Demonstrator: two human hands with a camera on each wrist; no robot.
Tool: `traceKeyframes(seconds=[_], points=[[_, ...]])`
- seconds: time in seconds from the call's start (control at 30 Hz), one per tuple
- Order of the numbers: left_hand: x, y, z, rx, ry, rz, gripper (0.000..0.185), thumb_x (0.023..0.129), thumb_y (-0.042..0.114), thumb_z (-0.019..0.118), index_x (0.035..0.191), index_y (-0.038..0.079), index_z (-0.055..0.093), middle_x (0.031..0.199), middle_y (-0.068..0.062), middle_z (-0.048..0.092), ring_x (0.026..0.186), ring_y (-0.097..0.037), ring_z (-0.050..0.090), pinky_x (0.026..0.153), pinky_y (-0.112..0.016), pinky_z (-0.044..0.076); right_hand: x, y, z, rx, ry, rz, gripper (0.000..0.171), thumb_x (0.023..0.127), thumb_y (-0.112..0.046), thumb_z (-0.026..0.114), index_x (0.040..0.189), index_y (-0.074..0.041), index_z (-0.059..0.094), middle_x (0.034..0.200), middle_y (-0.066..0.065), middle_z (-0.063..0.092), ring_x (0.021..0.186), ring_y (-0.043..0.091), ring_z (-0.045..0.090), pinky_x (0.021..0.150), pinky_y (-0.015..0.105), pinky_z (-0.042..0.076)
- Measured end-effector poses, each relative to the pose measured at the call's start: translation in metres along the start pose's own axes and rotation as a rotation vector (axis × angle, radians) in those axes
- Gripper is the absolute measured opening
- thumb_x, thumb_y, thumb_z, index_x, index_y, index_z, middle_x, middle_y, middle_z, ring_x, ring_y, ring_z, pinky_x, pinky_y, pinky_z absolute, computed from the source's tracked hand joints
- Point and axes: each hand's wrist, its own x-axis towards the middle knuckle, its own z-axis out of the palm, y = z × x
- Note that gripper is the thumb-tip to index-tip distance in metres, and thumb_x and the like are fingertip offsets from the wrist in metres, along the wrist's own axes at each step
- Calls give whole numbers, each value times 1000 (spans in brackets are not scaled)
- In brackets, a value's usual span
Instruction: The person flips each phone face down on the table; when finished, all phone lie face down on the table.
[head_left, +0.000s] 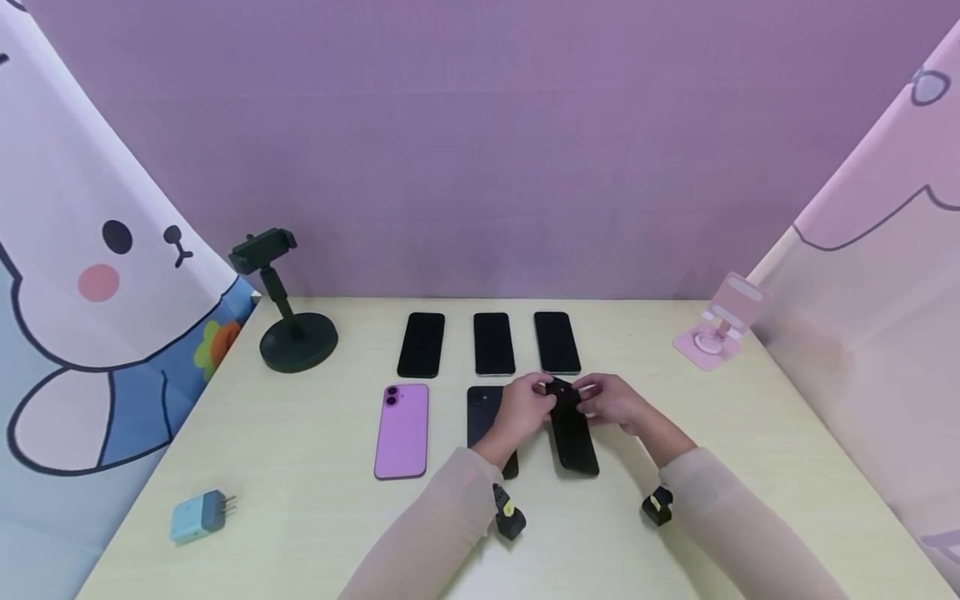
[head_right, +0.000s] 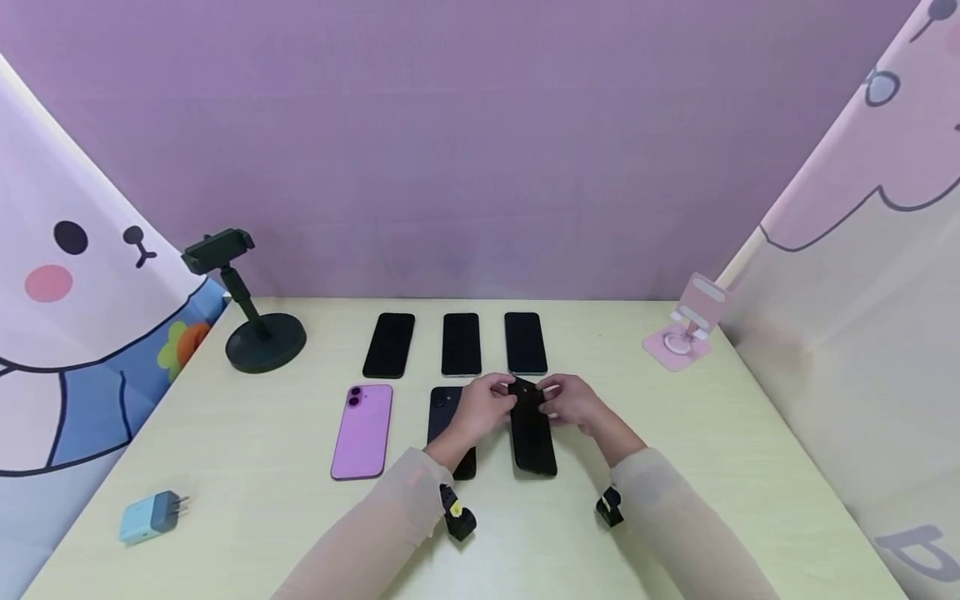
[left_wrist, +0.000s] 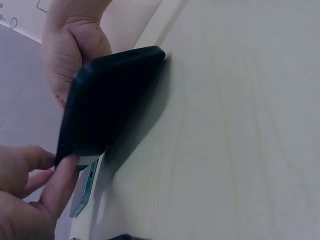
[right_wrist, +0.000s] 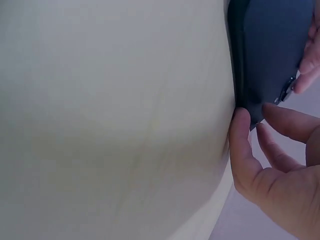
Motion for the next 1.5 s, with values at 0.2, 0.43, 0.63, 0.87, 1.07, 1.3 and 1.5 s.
traceKeyframes(seconds=[0.2,0.43,0.63,0.87,1.07,1.3,1.5], points=[[4,-5,0,266,-12,24,27,84,-1,71,110,1,68,64,1,54,51,-9,52,51,-21,44,6,1,0,-131,62,33,37,83,16,62,118,12,54,94,17,56,74,21,61,65,39,58],[9,-5,-1,369,-28,7,26,85,2,72,111,2,67,63,3,54,57,-11,49,56,-22,42,13,-1,1,-209,90,60,33,82,16,64,114,7,58,91,13,52,68,20,59,61,35,58],[11,-3,-2,409,-34,-1,28,85,4,73,113,3,67,73,0,59,65,-14,53,63,-25,46,14,-4,0,-208,84,52,33,82,15,65,114,8,58,91,14,52,68,20,60,62,36,58],[12,0,-5,450,-53,-18,30,84,4,74,113,2,68,73,-4,59,63,-16,52,70,-27,47,14,-7,-2,-200,80,73,32,82,14,66,112,5,59,90,13,52,68,20,60,62,34,58],[14,-1,-7,458,-89,-7,30,84,2,73,114,1,67,63,1,51,56,-11,46,62,-24,43,13,-9,-5,-202,62,62,30,82,13,66,110,6,58,82,10,50,64,18,59,60,33,57],[25,-6,-11,329,-64,3,27,85,6,73,111,4,68,74,0,64,63,-10,57,62,-23,47,18,-3,-14,-188,10,55,33,87,5,62,119,8,57,86,9,58,77,19,60,65,36,56],[39,-14,-5,158,27,114,29,86,7,74,113,0,69,87,-6,65,80,-15,65,71,-24,52,32,0,-28,-111,73,-31,39,92,1,55,129,13,51,104,23,63,88,24,61,76,37,54]])
